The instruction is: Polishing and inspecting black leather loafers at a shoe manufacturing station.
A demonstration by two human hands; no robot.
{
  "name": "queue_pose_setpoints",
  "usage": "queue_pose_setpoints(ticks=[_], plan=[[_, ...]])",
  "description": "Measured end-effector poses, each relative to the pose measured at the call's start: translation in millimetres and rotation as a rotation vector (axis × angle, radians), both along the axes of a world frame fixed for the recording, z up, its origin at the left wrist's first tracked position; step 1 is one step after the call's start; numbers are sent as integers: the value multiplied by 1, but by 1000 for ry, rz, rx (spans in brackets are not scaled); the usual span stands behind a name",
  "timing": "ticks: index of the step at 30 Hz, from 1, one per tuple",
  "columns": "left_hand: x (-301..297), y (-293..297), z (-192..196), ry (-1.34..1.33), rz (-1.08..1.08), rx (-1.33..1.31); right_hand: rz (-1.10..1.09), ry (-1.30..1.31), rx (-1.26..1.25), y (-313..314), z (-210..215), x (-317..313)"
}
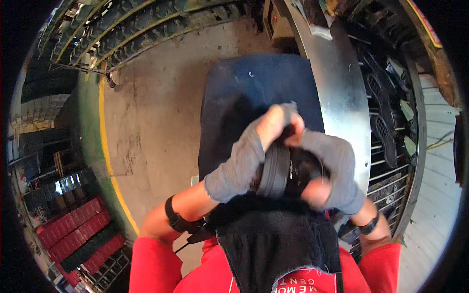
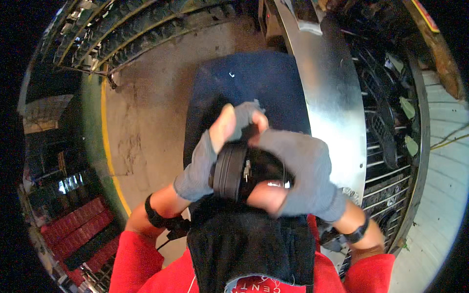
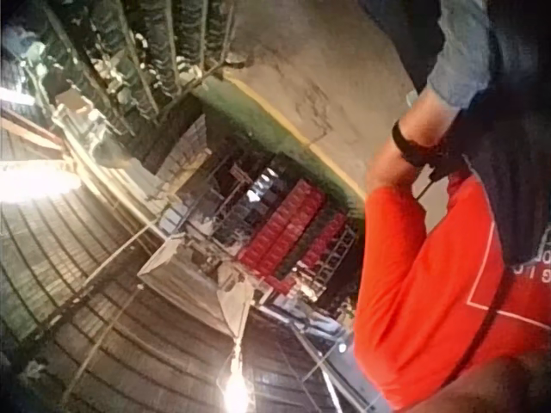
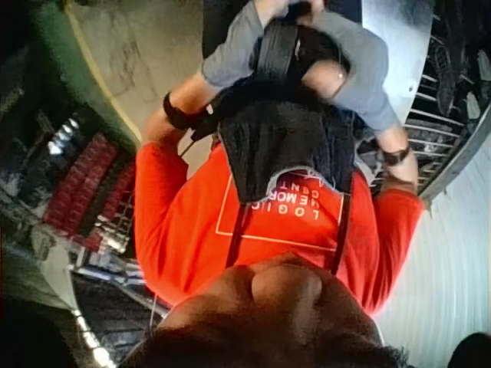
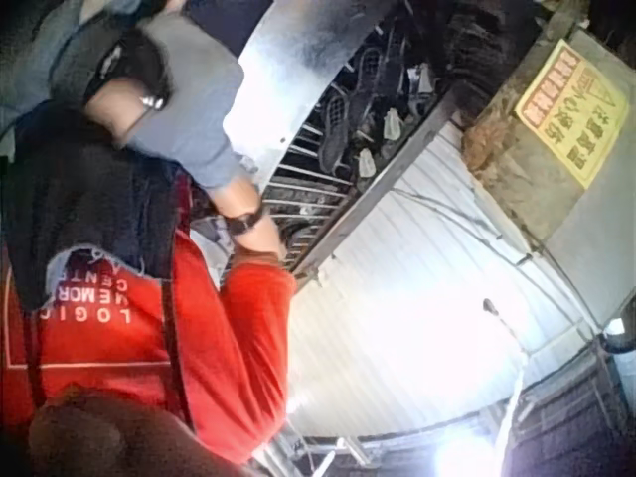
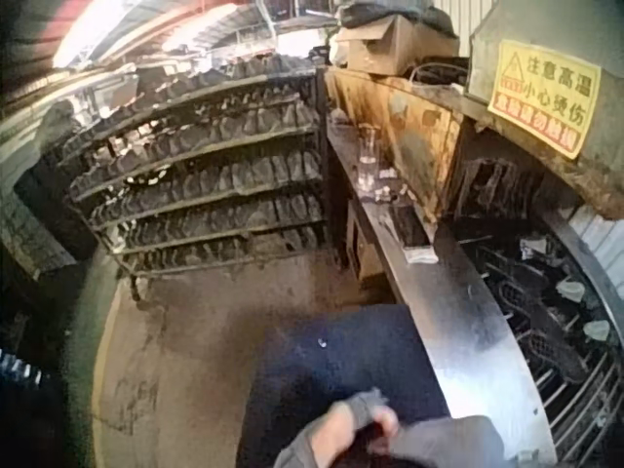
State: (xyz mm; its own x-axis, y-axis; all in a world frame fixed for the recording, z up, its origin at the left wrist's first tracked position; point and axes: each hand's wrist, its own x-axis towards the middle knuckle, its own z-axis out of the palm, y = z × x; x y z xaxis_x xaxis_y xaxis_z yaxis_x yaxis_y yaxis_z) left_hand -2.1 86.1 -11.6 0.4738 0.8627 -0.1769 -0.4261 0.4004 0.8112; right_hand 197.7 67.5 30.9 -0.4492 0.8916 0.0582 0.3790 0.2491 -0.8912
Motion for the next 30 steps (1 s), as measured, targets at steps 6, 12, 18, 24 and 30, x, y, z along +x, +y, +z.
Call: queue_pose_setpoints(ticks=[6,12,18,24,30], plan=[[21,3,24,194,326,189,-701,710,-499,0,-41,-17],[-23,29,-26,631,495,637,548,190,400,53,67,-50],[-14,26,-32,-121,233,-357,864,-126,407,-9,-18,-85],[-29,2,-15,-251,305,-207,-220,242,170,0,7,-21],[-17,-19,-10,176,248,-8,-340,256,-16,-8,-16,-33]])
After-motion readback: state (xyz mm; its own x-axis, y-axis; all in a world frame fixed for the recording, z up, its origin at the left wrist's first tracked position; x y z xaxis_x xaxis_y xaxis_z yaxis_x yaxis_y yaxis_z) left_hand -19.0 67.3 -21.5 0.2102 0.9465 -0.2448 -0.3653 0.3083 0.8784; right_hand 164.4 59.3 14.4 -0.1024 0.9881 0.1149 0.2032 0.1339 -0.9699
